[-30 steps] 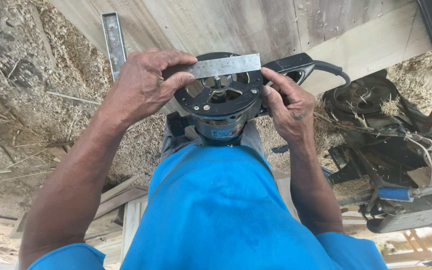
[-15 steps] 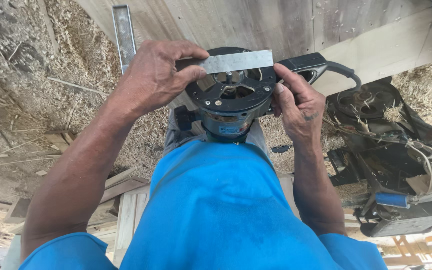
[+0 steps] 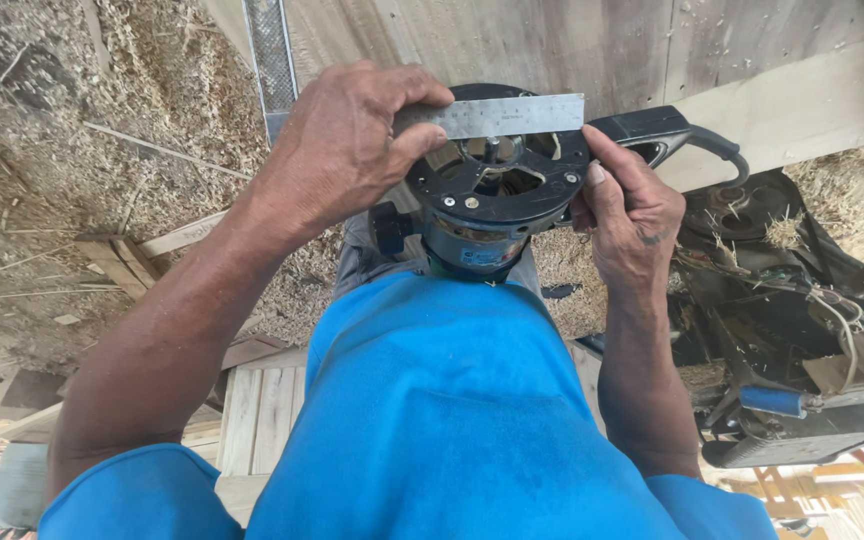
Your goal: The person measures and marks a wooden plank using a square and pencil, then uses a handheld router to cut a groove along the marked line. They later use a hammer to tap a wooden strip into place along the groove.
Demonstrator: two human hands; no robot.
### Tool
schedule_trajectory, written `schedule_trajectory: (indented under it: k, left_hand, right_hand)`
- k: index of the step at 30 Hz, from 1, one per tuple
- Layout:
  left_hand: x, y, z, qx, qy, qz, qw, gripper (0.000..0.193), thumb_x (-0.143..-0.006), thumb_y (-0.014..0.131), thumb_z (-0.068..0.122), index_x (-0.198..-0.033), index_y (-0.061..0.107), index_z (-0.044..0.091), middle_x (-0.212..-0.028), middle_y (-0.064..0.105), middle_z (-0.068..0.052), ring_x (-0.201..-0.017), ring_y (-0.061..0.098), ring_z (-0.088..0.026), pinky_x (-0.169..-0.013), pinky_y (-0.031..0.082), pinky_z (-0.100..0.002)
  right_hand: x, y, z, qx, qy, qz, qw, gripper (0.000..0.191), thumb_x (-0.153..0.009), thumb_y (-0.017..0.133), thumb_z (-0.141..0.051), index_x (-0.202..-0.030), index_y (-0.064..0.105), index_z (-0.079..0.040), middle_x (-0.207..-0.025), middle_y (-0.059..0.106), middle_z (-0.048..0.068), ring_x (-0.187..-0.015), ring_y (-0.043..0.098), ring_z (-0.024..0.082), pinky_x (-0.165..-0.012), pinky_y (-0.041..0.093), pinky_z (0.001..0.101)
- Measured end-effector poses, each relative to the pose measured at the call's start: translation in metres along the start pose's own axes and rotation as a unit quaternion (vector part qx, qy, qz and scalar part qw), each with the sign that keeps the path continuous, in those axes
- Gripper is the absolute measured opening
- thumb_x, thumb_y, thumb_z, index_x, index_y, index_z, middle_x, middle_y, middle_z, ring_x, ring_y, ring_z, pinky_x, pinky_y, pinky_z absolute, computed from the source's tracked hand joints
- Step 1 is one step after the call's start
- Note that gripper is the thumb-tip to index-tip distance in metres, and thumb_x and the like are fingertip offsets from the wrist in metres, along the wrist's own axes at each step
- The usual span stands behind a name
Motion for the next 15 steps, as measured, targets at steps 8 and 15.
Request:
schedule_trajectory:
  k: [8,15]
  left_hand:
    - [0.001,-0.001,-0.002,0.013,0.05,0.022,0.998,0.027,-0.095,0.076,0.023,-0.115,0.075,0.005,-0.091,0.073,-0.017,-0.085,0.071,-0.031,-0.082,0.056,-0.047]
    - [-0.001,0.005,-0.01,0.016,0.042,0.004,0.999,0.027,-0.095,0.075,0.023,-0.116,0.075,0.005,-0.092,0.074,-0.016,-0.082,0.072,-0.031,-0.079,0.056,-0.046]
  right_hand:
    - [0.004,-0.002,0.002,-0.001,0.017,0.009,1.0,0.029,-0.113,0.06,-0.004,-0.141,0.064,0.003,-0.092,0.07,0.005,-0.071,0.059,0.007,-0.062,0.048,0.0225]
    - [0.004,0.001,-0.001,0.014,0.02,0.012,1.0,0.028,-0.115,0.057,-0.002,-0.141,0.064,0.005,-0.097,0.072,0.007,-0.069,0.061,0.007,-0.06,0.051,0.0208]
Point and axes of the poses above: each hand's wrist, its own x-axis away from the middle knuckle, its own y-axis out of the palm, z = x × y, the point moved 4 cm from there along -x, towards the middle knuckle
